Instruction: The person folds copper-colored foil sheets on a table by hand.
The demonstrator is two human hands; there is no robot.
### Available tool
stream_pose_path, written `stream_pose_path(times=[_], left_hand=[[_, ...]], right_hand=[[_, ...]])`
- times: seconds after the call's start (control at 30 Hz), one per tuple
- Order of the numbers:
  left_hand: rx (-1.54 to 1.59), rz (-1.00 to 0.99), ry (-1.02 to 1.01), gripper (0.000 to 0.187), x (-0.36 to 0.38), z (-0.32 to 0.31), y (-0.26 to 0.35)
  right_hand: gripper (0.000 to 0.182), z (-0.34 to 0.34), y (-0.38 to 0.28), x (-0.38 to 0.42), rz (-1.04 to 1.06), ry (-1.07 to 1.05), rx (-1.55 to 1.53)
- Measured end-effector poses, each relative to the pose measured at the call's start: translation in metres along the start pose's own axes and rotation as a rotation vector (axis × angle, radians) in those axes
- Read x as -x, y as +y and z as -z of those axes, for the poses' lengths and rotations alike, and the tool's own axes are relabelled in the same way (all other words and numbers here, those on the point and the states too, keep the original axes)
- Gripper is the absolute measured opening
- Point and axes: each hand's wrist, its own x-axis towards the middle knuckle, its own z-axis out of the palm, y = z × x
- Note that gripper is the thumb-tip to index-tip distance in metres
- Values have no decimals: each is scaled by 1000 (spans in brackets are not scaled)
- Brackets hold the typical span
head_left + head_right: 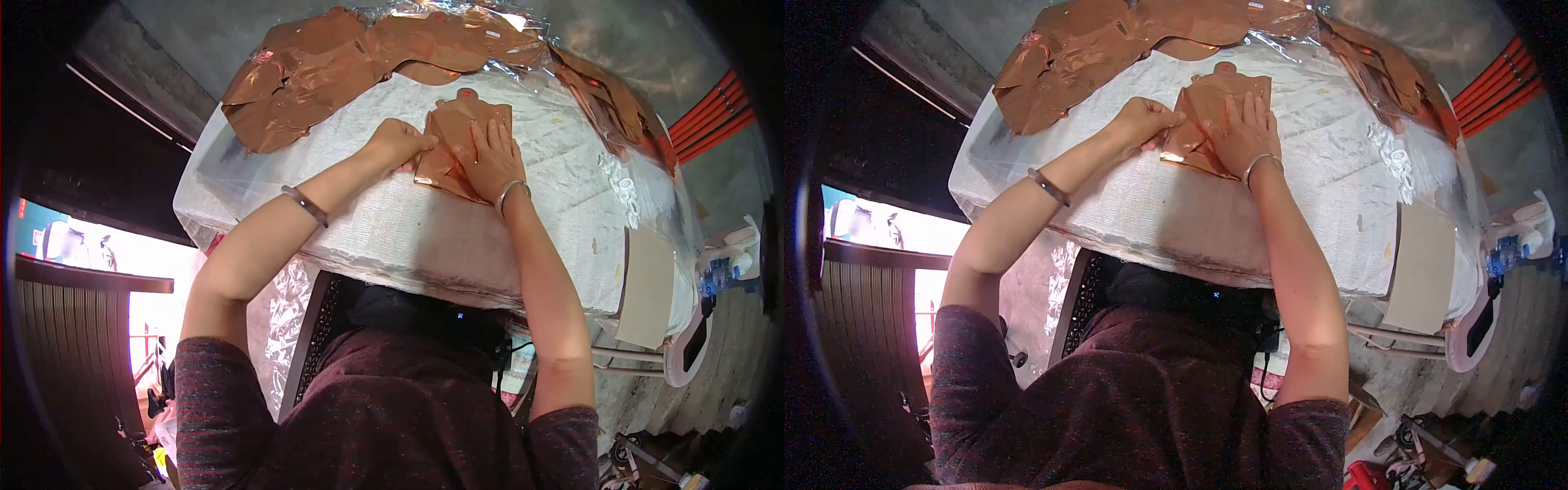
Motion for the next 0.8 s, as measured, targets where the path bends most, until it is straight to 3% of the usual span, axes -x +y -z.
stream_pose_path(times=[0.07, 0.3, 0.47, 0.6, 0.8], left_hand=[[-28, 73, 102, 22, -6, -4, 4], [86, 101, 167, 21, -5, -6, 3], [-75, 50, 141, 28, -22, -2, 2], [-51, 87, 145, 25, -13, -5, 5], [18, 53, -13, 25, 21, -6, -5]], right_hand=[[67, -1, 0, -1, 3, 13, 8], [67, -1, 0, 0, 6, 14, 9], [67, 3, -1, 1, 5, 9, 23], [67, 3, -1, 1, -7, 6, 3], [68, 2, -1, 1, -8, -2, 10]])
